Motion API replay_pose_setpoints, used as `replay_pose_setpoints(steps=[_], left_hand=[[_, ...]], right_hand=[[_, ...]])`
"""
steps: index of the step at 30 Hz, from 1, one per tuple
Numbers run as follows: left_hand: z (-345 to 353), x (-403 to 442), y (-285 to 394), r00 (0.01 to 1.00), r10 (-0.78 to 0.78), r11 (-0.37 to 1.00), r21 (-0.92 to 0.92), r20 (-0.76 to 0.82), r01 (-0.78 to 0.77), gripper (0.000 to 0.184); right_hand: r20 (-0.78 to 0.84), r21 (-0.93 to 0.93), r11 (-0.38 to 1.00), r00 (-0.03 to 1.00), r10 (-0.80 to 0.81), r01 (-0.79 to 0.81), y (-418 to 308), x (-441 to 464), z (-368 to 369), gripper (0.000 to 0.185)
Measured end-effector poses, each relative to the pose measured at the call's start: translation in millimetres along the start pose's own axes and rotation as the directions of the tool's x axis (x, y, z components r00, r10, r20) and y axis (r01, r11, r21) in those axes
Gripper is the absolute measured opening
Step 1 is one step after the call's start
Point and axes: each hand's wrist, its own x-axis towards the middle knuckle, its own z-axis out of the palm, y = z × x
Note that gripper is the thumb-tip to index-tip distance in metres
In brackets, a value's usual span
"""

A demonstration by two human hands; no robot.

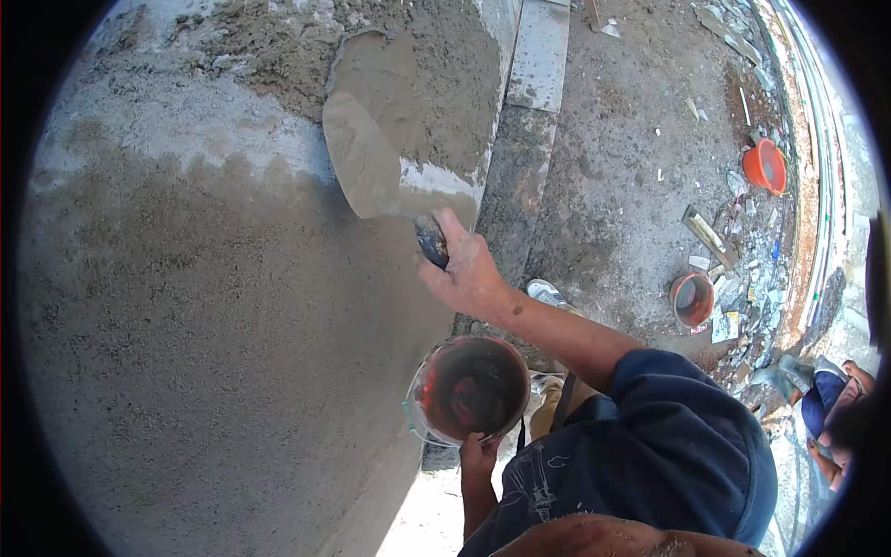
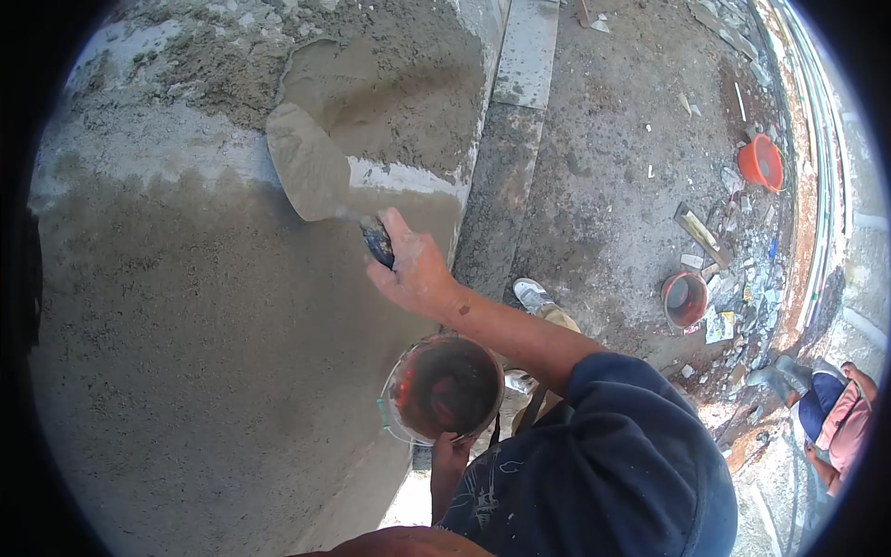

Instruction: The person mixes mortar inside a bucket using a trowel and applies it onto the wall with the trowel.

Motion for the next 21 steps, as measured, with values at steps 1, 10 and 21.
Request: replay_pose_setpoints(steps=[1, 10, 21], left_hand=[[0, -2, 2, 1.0, 0.004, 1.0, -0.004, -0.001, -0.004, 0.039], [-19, -3, -12, 0.998, -0.062, 0.991, -0.116, -0.006, 0.061, 0.033], [41, -33, 1, 0.997, -0.073, 0.99, 0.126, 0.031, 0.068, 0.032]], right_hand=[[-0.057, -0.077, 0.996, 0.997, -0.046, 0.041, -2, 24, 3, 0.038], [0.35, 0.865, 0.17, 0.809, 0.472, -0.473, 116, 173, -15, 0.02], [-0.248, -0.101, 0.964, 0.932, -0.264, 0.246, 16, 57, 45, 0.047]])
